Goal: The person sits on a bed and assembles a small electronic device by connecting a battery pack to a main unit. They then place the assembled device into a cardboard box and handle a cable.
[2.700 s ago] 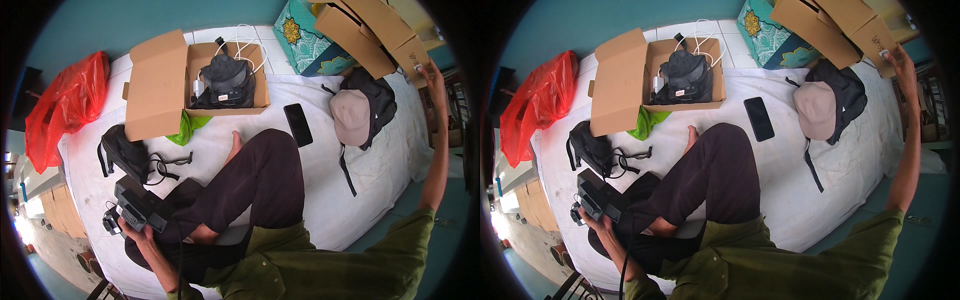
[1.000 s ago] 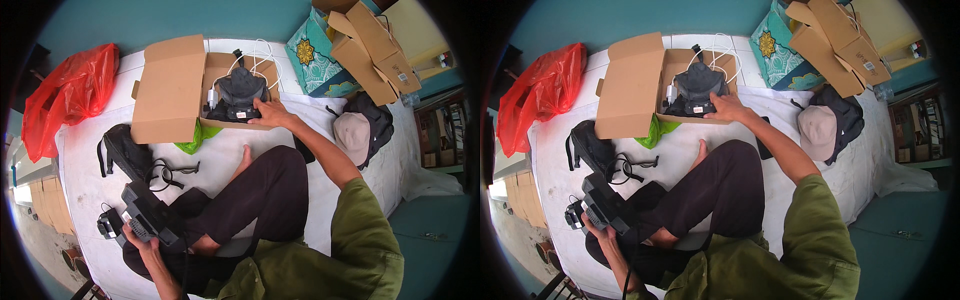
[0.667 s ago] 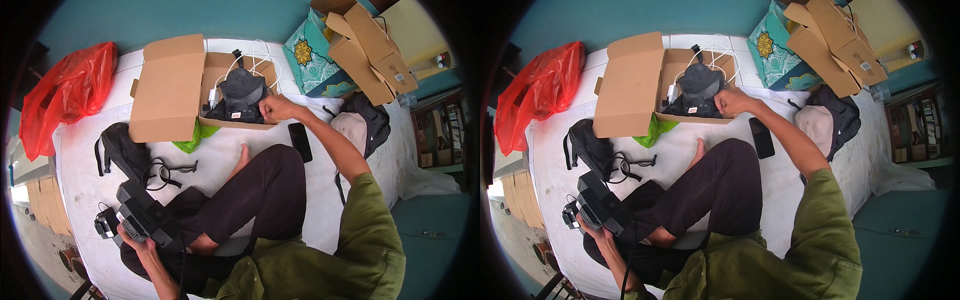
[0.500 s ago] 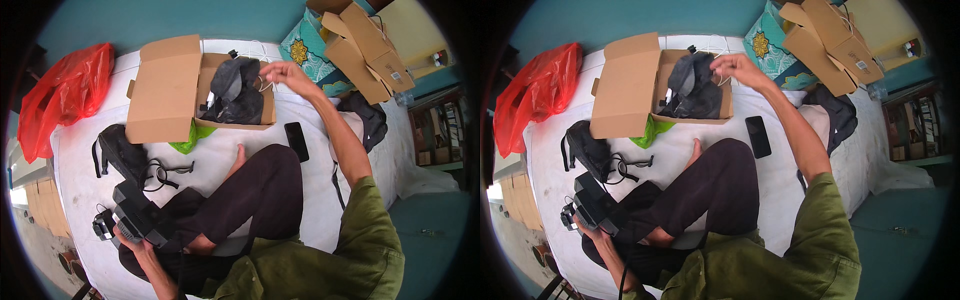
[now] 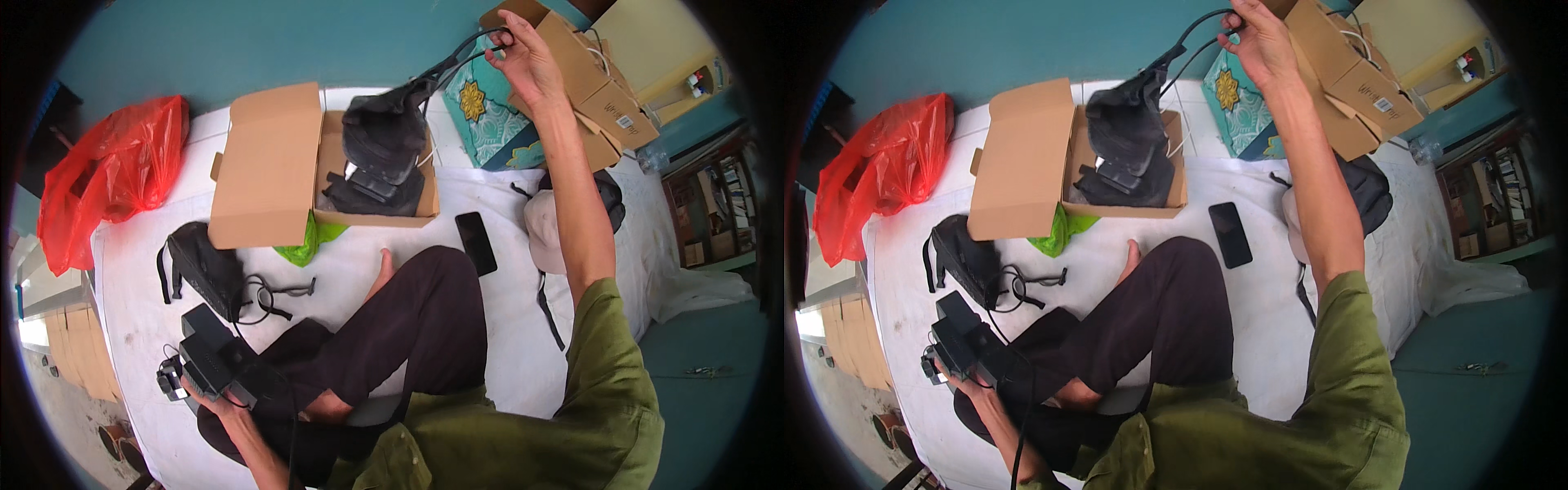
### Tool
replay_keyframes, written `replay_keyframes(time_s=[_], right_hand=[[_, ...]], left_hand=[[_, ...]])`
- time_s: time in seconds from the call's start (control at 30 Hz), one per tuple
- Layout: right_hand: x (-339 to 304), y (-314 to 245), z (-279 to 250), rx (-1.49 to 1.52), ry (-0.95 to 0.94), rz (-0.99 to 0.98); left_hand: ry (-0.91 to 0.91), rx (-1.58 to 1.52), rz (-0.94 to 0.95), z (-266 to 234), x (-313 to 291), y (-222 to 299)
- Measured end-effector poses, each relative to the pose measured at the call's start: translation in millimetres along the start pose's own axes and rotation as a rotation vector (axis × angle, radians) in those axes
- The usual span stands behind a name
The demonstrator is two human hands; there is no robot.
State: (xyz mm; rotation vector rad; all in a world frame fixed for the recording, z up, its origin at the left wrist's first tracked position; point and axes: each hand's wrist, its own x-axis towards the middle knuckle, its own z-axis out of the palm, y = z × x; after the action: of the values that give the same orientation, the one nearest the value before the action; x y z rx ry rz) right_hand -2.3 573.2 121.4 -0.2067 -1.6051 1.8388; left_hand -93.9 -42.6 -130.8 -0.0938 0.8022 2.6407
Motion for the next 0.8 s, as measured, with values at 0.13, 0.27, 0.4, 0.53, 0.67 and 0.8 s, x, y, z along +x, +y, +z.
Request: replay_keyframes(time_s=[0.13,0.27,0.4,0.53,0.67,0.8], right_hand=[[4,-32,20,-0.357,0.054,-0.169],[-10,-29,68,-0.882,-0.172,-0.369],[-69,-12,99,-0.961,-0.587,-0.333],[-160,19,93,-1.200,-0.872,-0.057],[-164,39,86,-1.246,-0.743,0.012],[-85,106,93,-1.398,-0.334,-0.062]], left_hand=[[-0.023,-0.066,0.012,-19,3,-2],[-0.052,-0.030,0.002,-9,-1,1],[-0.026,-0.039,0.044,-22,1,4],[-0.039,-0.064,0.014,-12,-1,0],[-0.022,-0.022,0.010,-17,-2,2],[0.049,0.007,0.013,-27,-8,5]])
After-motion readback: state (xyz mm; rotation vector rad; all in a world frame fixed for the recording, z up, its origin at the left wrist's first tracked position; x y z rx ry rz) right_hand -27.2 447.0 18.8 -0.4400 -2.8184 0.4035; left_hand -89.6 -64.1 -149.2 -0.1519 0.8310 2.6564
